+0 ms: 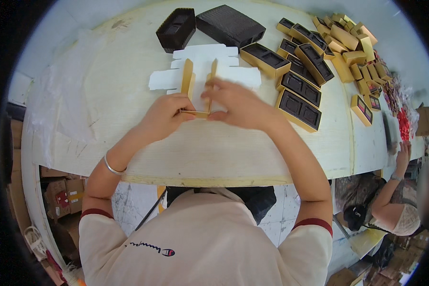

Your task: The person folds flat white cardboard pieces into small rectangular boxes and inserts black plastic trays into them. The person repeats this process multiple times, stacking the finished boxes on the table.

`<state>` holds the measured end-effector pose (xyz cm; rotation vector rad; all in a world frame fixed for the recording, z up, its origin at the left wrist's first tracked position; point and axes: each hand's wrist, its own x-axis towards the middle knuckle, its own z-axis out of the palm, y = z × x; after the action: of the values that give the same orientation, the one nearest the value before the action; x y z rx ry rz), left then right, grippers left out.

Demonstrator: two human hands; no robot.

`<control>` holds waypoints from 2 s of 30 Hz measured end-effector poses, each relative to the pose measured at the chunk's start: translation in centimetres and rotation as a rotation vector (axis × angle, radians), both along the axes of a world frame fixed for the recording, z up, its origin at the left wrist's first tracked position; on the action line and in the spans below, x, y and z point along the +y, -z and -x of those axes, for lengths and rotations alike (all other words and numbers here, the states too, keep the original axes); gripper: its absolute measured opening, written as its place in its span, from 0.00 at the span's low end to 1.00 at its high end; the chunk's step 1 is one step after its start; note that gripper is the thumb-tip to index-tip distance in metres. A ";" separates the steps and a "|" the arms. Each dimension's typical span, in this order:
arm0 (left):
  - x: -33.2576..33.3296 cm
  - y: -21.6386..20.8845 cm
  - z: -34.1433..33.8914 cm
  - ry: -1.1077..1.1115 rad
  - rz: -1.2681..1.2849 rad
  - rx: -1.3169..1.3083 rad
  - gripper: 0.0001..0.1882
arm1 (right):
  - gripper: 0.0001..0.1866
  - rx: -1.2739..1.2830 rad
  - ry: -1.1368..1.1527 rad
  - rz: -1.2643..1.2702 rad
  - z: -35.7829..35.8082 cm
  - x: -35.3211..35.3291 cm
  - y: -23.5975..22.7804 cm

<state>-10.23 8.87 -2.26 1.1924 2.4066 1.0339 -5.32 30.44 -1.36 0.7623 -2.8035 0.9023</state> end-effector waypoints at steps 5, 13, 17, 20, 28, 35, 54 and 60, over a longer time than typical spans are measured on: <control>-2.6 -2.5 2.5 0.148 0.021 0.570 0.11 | 0.07 0.327 0.065 -0.349 1.5 3.4 -0.6; -0.8 -1.6 -2.1 0.019 -0.022 0.600 0.16 | 0.08 -0.153 0.118 0.114 -3.5 -3.6 -2.0; -2.4 -0.3 -0.8 0.112 0.003 0.456 0.15 | 0.18 0.155 0.039 0.107 -3.4 -0.7 -2.1; -2.8 -0.6 -0.3 0.139 0.018 0.333 0.16 | 0.18 0.194 -0.024 -0.138 -3.1 0.5 -0.7; -1.5 -0.1 -0.6 0.047 0.010 0.277 0.12 | 0.10 0.009 -0.153 0.001 -0.6 -0.6 1.0; -0.3 0.9 -1.9 -0.061 -0.031 0.311 0.06 | 0.11 -0.451 0.236 0.307 -2.0 -3.7 -0.1; -1.9 -0.5 1.3 0.036 -0.165 -0.438 0.19 | 0.24 -0.342 0.121 0.912 -1.0 -3.4 2.8; -1.8 0.5 0.2 -0.040 -0.199 -0.137 0.15 | 0.25 -0.369 0.122 0.835 -0.4 -3.4 2.6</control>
<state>-10.41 7.04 -2.79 1.0976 2.2732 1.3484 -4.88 27.05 -3.97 0.3055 -2.2912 2.1313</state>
